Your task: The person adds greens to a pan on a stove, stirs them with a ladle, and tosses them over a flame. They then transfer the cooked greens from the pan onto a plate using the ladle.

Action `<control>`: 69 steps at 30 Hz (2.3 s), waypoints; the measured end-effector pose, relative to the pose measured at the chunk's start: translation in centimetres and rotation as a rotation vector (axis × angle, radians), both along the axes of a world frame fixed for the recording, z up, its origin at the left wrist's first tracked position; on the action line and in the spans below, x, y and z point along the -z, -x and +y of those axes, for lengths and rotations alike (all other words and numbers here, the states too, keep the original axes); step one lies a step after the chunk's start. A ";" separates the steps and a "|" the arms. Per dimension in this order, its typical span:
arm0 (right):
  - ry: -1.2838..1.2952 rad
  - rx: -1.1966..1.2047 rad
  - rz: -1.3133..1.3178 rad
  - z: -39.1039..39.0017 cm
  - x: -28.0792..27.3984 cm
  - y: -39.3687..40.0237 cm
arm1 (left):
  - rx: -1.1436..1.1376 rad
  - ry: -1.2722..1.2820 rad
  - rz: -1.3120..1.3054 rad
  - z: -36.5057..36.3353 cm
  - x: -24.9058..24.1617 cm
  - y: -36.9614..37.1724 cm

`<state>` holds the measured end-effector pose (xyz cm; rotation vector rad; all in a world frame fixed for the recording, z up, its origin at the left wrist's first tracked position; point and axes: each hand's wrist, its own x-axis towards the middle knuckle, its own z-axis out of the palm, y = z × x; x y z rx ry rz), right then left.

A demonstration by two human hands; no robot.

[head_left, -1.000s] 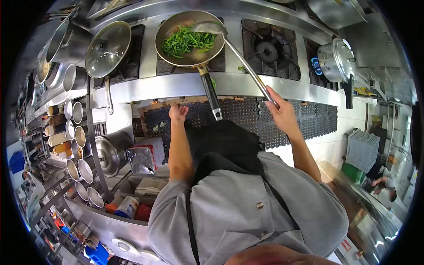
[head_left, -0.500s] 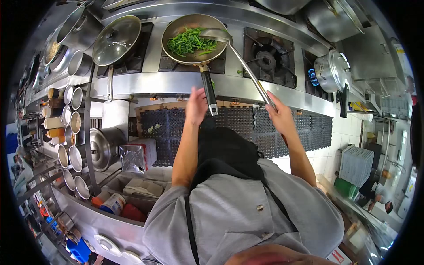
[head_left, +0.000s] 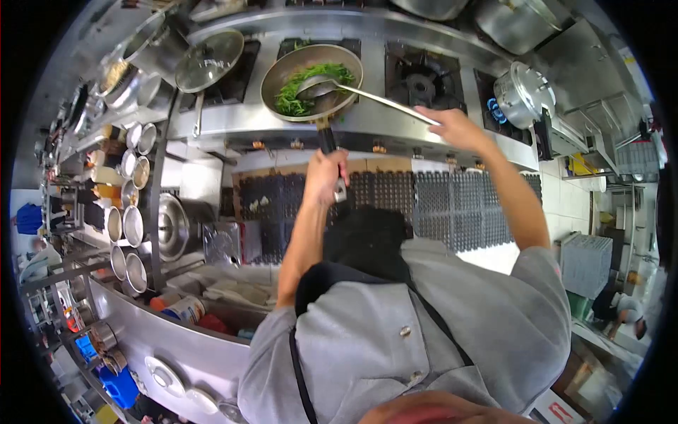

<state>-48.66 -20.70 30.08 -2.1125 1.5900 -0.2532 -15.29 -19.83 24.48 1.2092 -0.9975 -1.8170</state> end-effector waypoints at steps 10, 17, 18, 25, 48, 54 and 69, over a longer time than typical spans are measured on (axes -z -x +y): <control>0.028 -0.058 0.077 12.3 -1.7 -4.2 | -0.146 -0.131 0.008 10.0 -0.4 -3.6; 0.216 0.038 0.312 10.4 0.2 -10.9 | -0.308 0.000 0.059 16.0 3.4 -2.4; 0.171 0.041 0.361 12.0 -1.6 -11.2 | -0.351 -0.021 0.053 17.1 3.1 -3.3; 0.023 -0.173 0.044 13.2 -1.3 -10.5 | -0.374 -0.073 -0.049 16.6 0.4 -5.9; -0.099 -0.287 -0.576 5.5 4.5 -23.0 | -0.932 0.231 -0.078 15.1 0.8 -2.3; -1.310 -0.420 -0.738 4.8 3.1 -21.4 | -1.062 -0.056 -0.375 16.5 3.7 -1.1; -2.242 -0.010 -0.718 3.7 5.3 -27.1 | -1.219 -0.456 -0.169 27.8 7.1 -2.8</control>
